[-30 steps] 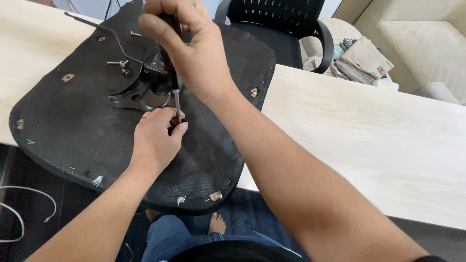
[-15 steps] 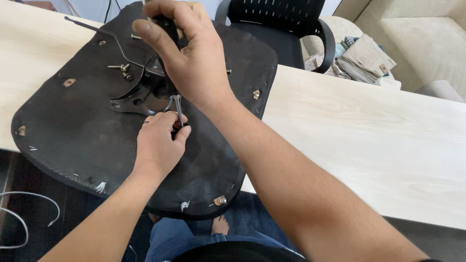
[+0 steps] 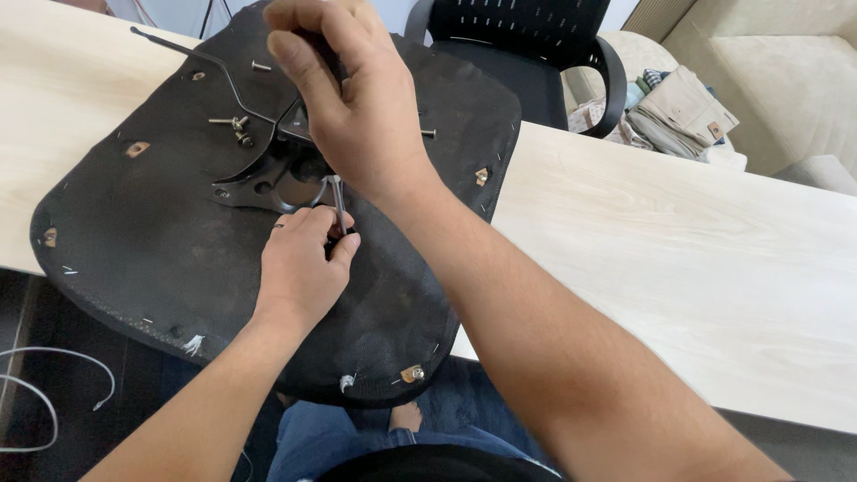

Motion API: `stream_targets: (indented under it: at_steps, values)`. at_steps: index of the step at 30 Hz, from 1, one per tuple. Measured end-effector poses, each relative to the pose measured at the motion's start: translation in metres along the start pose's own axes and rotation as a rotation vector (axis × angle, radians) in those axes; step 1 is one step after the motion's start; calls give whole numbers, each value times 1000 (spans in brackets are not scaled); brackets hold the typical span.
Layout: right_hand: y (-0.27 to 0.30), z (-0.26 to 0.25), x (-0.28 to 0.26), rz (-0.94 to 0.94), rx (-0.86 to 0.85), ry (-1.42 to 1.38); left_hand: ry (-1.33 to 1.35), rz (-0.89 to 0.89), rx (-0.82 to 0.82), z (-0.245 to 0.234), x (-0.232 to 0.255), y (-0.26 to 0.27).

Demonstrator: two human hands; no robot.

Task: The person uses a screwdriver to tighten screws on the underside of an office chair seat, securing the central gas-lift mechanism. The person rotates the chair base to access different screw locations and continues tightening throughout the clip.

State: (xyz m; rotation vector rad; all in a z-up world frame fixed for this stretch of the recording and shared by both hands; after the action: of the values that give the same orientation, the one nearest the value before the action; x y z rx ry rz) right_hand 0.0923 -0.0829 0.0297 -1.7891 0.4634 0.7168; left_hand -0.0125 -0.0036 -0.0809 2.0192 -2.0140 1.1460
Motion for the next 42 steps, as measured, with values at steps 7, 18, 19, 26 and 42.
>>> stream_targets:
  at_steps: [7, 18, 19, 26, 42]
  values:
    - [4, -1, 3, 138, -115, -117, -9, -20, -11, -1, 1, -2]
    - [-6, 3, 5, 131, -163, -179, -35, -21, -32, -1, 2, -2]
    - [-6, 3, 6, 136, -169, -164, -35, -17, -28, -1, 1, -2]
    - [-8, -1, 15, 41, -74, 20, -19, -6, -9, 1, 0, 0]
    - [-14, 0, 10, 387, -175, -104, -29, -12, -26, -1, 3, -1]
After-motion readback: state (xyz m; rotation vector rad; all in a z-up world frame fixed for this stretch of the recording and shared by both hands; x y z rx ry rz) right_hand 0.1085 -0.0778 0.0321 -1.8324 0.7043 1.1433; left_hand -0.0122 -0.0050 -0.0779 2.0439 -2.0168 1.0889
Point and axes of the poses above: each hand's wrist, its own y-axis away from the middle knuckle, its own z-axis out of the palm, x = y × z, the point moved 2 cm from there along -y, towards the middle knuckle, and after that the axes turned 13 degrees about z, right-handed, at the moved point
